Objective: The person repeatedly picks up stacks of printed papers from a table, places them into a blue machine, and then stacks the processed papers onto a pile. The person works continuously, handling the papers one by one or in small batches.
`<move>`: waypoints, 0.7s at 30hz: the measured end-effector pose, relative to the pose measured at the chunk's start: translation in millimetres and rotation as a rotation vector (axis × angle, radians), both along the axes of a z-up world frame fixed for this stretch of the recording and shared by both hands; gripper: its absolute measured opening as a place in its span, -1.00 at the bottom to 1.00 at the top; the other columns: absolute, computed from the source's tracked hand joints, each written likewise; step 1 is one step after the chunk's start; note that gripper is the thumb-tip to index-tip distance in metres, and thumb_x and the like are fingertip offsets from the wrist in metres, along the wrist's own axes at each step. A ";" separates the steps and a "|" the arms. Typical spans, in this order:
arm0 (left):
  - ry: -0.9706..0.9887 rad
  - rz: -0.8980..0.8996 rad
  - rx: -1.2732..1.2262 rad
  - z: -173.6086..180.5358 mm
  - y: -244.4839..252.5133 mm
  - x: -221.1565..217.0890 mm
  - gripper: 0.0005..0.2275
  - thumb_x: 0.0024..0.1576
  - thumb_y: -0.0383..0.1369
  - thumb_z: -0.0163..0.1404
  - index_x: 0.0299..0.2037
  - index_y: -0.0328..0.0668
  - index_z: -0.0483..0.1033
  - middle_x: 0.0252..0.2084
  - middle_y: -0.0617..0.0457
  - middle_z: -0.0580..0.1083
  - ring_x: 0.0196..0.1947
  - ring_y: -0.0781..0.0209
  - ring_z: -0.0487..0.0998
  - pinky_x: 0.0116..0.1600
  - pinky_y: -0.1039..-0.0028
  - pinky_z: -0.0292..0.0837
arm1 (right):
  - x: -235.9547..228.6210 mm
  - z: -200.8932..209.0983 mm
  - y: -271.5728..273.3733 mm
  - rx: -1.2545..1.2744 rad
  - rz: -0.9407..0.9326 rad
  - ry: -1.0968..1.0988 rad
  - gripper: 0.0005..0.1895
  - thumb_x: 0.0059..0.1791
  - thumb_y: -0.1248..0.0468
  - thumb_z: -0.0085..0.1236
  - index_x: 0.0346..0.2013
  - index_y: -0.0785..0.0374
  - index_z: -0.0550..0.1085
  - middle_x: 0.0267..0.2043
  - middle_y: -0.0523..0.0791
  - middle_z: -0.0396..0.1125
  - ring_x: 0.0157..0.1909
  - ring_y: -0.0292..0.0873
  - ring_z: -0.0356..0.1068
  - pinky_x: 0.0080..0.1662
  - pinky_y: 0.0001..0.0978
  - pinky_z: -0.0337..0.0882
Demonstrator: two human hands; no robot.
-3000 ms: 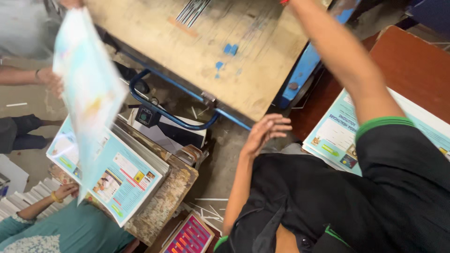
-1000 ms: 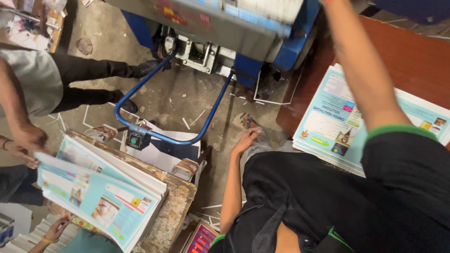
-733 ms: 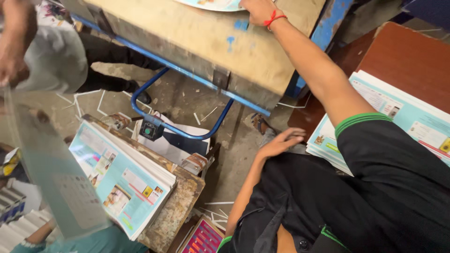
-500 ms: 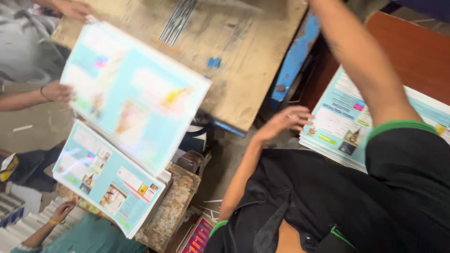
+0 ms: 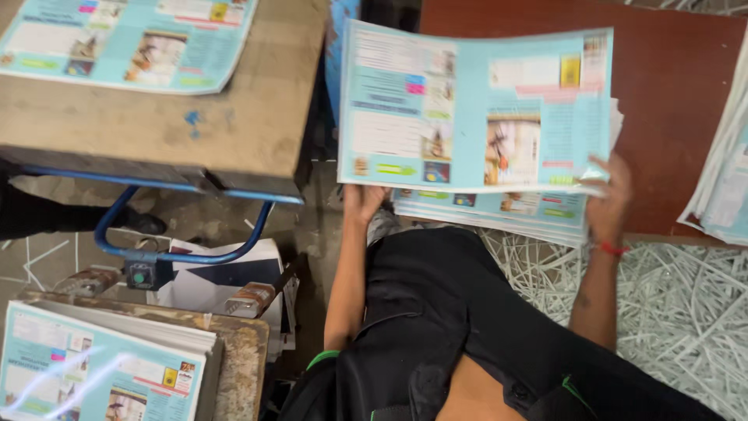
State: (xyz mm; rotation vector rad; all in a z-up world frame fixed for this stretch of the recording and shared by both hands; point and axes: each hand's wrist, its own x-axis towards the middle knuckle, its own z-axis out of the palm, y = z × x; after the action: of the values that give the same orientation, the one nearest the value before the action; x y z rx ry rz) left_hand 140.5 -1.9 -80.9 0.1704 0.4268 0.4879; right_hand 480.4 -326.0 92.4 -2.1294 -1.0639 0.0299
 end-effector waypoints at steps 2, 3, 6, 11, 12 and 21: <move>0.101 -0.168 0.101 -26.3 -28.0 12.9 -0.35 0.27 0.03 0.02 0.44 -0.10 0.07 0.46 -0.07 0.16 0.36 -0.16 0.29 0.36 0.05 0.26 | -0.5 -55.1 -66.2 -0.124 -0.099 0.088 -0.47 -0.17 0.68 -0.06 -0.17 0.10 0.66 0.23 -0.07 0.44 0.41 0.06 0.28 0.47 -0.16 0.24; 0.163 -0.262 0.169 -35.6 -40.3 15.5 -0.30 0.17 0.01 0.06 0.45 -0.04 0.06 0.49 -0.03 0.14 0.42 -0.23 0.29 0.45 0.00 0.29 | -0.3 -77.9 -85.1 -0.161 -0.079 0.140 -0.42 -0.26 0.68 -0.11 -0.17 0.12 0.66 0.20 -0.06 0.44 0.35 0.04 0.31 0.46 -0.17 0.26; 0.120 -0.259 -0.164 -48.6 -61.0 9.7 -0.23 0.12 0.15 -0.02 0.45 -0.13 0.11 0.43 -0.19 0.23 0.36 -0.24 0.33 0.33 0.01 0.46 | -3.0 -116.2 -112.3 -0.249 0.028 0.222 -0.35 -0.35 0.68 -0.19 -0.21 0.14 0.67 0.13 -0.03 0.45 0.27 0.04 0.36 0.35 -0.22 0.31; 0.349 -0.332 -0.105 -50.5 -72.5 -6.0 -0.17 0.10 0.35 -0.13 0.32 -0.24 0.30 0.18 -0.19 0.44 0.07 -0.14 0.50 0.03 0.06 0.58 | 3.1 -127.7 -120.6 -0.256 -0.090 0.234 -0.42 -0.32 0.67 -0.14 -0.22 0.15 0.64 0.22 -0.04 0.43 0.31 0.03 0.35 0.33 -0.24 0.35; 0.408 -0.385 -0.021 -52.5 -74.9 -8.3 -0.22 0.16 0.31 -0.13 0.34 -0.22 0.34 0.15 -0.14 0.47 0.01 -0.05 0.51 0.03 0.13 0.58 | 2.5 -128.7 -120.7 -0.270 -0.084 0.229 -0.43 -0.32 0.67 -0.13 -0.22 0.14 0.64 0.23 -0.04 0.43 0.32 0.03 0.35 0.33 -0.23 0.36; 1.335 -0.312 0.722 -71.4 -25.8 -1.8 -0.52 0.31 -0.05 0.04 -0.11 -0.54 0.58 -0.30 -0.19 0.60 -0.33 0.06 0.62 -0.35 0.45 0.44 | 41.0 -135.9 -133.2 -0.435 -0.146 0.867 -0.50 -0.08 0.16 0.30 0.14 0.19 0.51 0.37 0.04 0.33 0.43 0.10 0.27 0.41 -0.09 0.22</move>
State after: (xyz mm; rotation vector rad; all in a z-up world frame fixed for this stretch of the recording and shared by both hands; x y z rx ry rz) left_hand 138.7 -27.7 -152.3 1.2790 1.4857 0.1316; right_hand 521.4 -459.2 -43.6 -2.1845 -0.3950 1.0910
